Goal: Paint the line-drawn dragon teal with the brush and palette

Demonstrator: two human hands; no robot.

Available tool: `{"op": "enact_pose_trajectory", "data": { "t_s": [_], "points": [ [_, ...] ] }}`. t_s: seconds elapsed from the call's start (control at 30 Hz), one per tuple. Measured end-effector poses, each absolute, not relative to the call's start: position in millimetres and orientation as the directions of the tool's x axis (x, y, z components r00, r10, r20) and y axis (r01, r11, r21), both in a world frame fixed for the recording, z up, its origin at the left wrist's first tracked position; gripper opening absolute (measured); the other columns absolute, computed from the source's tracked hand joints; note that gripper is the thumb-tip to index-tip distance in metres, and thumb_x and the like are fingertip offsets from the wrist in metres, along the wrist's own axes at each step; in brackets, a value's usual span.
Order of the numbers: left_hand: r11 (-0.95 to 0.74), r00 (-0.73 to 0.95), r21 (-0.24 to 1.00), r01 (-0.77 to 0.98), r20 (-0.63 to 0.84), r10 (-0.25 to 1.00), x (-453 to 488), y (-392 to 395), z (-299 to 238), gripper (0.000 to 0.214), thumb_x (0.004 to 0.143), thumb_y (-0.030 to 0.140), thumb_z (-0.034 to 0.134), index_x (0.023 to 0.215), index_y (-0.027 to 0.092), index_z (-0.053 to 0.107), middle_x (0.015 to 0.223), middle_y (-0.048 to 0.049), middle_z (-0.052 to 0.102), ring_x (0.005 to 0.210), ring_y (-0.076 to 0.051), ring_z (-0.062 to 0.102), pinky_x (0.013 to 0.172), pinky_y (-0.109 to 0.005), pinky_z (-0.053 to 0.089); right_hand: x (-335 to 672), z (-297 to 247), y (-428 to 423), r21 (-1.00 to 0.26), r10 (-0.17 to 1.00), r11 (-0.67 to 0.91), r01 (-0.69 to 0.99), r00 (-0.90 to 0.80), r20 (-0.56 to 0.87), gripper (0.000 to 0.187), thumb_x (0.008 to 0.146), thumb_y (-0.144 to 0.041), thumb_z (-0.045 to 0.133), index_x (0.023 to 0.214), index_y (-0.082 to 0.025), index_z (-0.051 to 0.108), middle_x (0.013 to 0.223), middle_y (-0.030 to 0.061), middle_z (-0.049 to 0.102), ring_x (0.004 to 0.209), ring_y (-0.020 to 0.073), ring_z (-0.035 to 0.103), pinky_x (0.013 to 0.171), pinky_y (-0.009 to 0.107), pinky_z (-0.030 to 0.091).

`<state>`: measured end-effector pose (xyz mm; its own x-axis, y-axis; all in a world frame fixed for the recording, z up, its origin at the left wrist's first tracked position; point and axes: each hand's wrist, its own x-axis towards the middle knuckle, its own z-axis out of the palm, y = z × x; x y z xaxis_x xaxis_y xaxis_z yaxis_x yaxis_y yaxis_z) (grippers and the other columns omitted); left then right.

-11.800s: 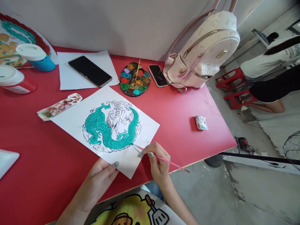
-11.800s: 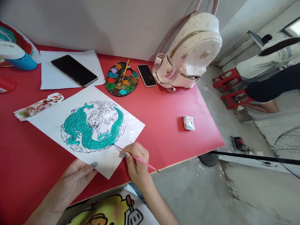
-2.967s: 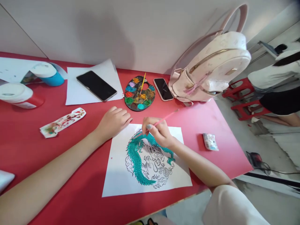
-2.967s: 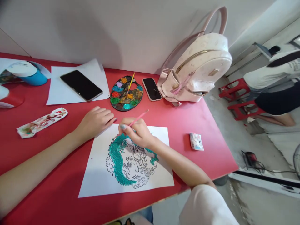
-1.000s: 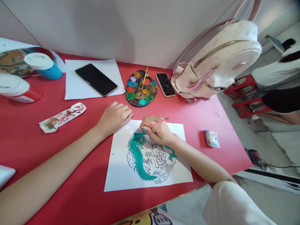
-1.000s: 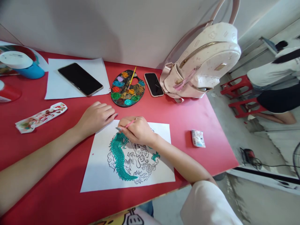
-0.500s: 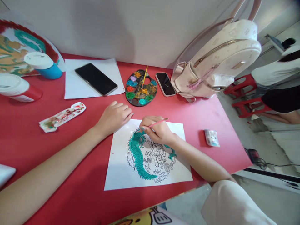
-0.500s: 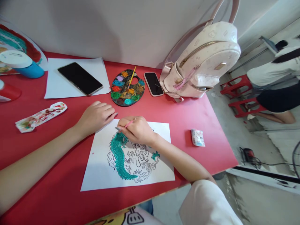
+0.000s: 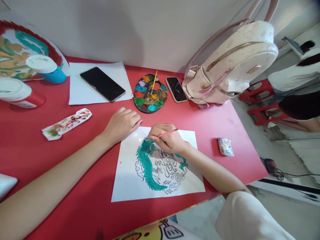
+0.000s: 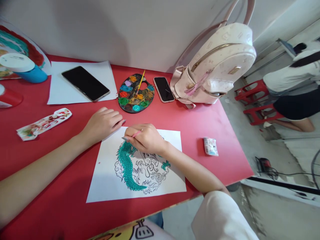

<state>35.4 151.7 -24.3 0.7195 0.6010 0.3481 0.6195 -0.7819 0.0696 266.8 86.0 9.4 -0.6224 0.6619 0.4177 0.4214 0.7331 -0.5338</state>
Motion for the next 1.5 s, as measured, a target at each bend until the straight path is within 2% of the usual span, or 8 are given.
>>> {"op": "enact_pose_trajectory", "data": {
  "t_s": [0.13, 0.53, 0.77, 0.93, 1.23, 1.5],
  "points": [
    [-0.783, 0.720, 0.069, 0.618, 0.349, 0.600, 35.8, 150.9, -23.3, 0.037, 0.107, 0.027, 0.047, 0.074, 0.022, 0.063, 0.071, -0.0064, 0.067, 0.071, -0.024, 0.061, 0.067, -0.039, 0.036, 267.6, 8.9, 87.2, -0.532, 0.692, 0.713, 0.457, -0.583, 0.426, 0.050, 0.117, -0.040, 0.027, 0.083, -0.022, 0.059, 0.073, 0.0035, 0.066, 0.064, 0.0158, 0.059, 0.063, 0.031, 0.044],
    [-0.783, 0.733, 0.010, 0.622, 0.344, 0.587, 35.9, 150.9, -24.5, 0.038, 0.108, 0.028, 0.045, 0.077, 0.021, 0.065, 0.072, -0.0066, 0.067, 0.071, -0.024, 0.061, 0.067, -0.039, 0.036, 268.3, 11.4, 87.7, -0.510, 0.678, 0.728, 0.459, -0.591, 0.436, 0.051, 0.117, -0.044, 0.027, 0.082, -0.022, 0.058, 0.070, 0.0029, 0.065, 0.062, 0.0150, 0.058, 0.061, 0.031, 0.044],
    [-0.788, 0.729, 0.034, 0.615, 0.355, 0.585, 35.8, 151.8, -26.5, 0.037, 0.108, 0.027, 0.046, 0.077, 0.021, 0.065, 0.072, -0.0067, 0.067, 0.071, -0.024, 0.060, 0.067, -0.040, 0.036, 265.4, 11.8, 82.5, -0.640, 0.664, 0.703, 0.310, -0.609, 0.434, 0.049, 0.117, -0.044, 0.029, 0.087, -0.021, 0.061, 0.074, 0.0041, 0.069, 0.068, 0.0152, 0.064, 0.065, 0.031, 0.051],
    [-0.780, 0.713, 0.076, 0.622, 0.358, 0.603, 36.0, 151.9, -28.1, 0.038, 0.107, 0.028, 0.048, 0.074, 0.022, 0.064, 0.071, -0.0064, 0.067, 0.071, -0.024, 0.060, 0.067, -0.039, 0.036, 263.6, 9.3, 81.3, -0.662, 0.668, 0.677, 0.322, -0.647, 0.368, 0.053, 0.117, -0.043, 0.026, 0.089, -0.020, 0.065, 0.077, 0.0059, 0.070, 0.073, 0.0158, 0.067, 0.067, 0.031, 0.054],
    [-0.775, 0.708, 0.108, 0.622, 0.345, 0.616, 36.6, 151.7, -25.4, 0.037, 0.106, 0.027, 0.049, 0.073, 0.022, 0.064, 0.070, -0.0062, 0.065, 0.071, -0.024, 0.060, 0.068, -0.040, 0.036, 261.9, 8.8, 82.2, -0.647, 0.670, 0.682, 0.342, -0.647, 0.364, 0.056, 0.117, -0.049, 0.025, 0.089, -0.020, 0.064, 0.074, 0.0036, 0.068, 0.069, 0.0147, 0.065, 0.065, 0.030, 0.051],
    [-0.776, 0.715, 0.070, 0.627, 0.343, 0.609, 36.1, 151.2, -26.3, 0.036, 0.107, 0.027, 0.047, 0.076, 0.022, 0.065, 0.072, -0.0070, 0.068, 0.072, -0.025, 0.060, 0.067, -0.040, 0.037, 263.2, 9.9, 82.4, -0.674, 0.707, 0.647, 0.356, -0.611, 0.356, 0.054, 0.117, -0.047, 0.028, 0.086, -0.020, 0.063, 0.076, 0.0048, 0.068, 0.068, 0.0146, 0.064, 0.065, 0.031, 0.051]
  ]
}}
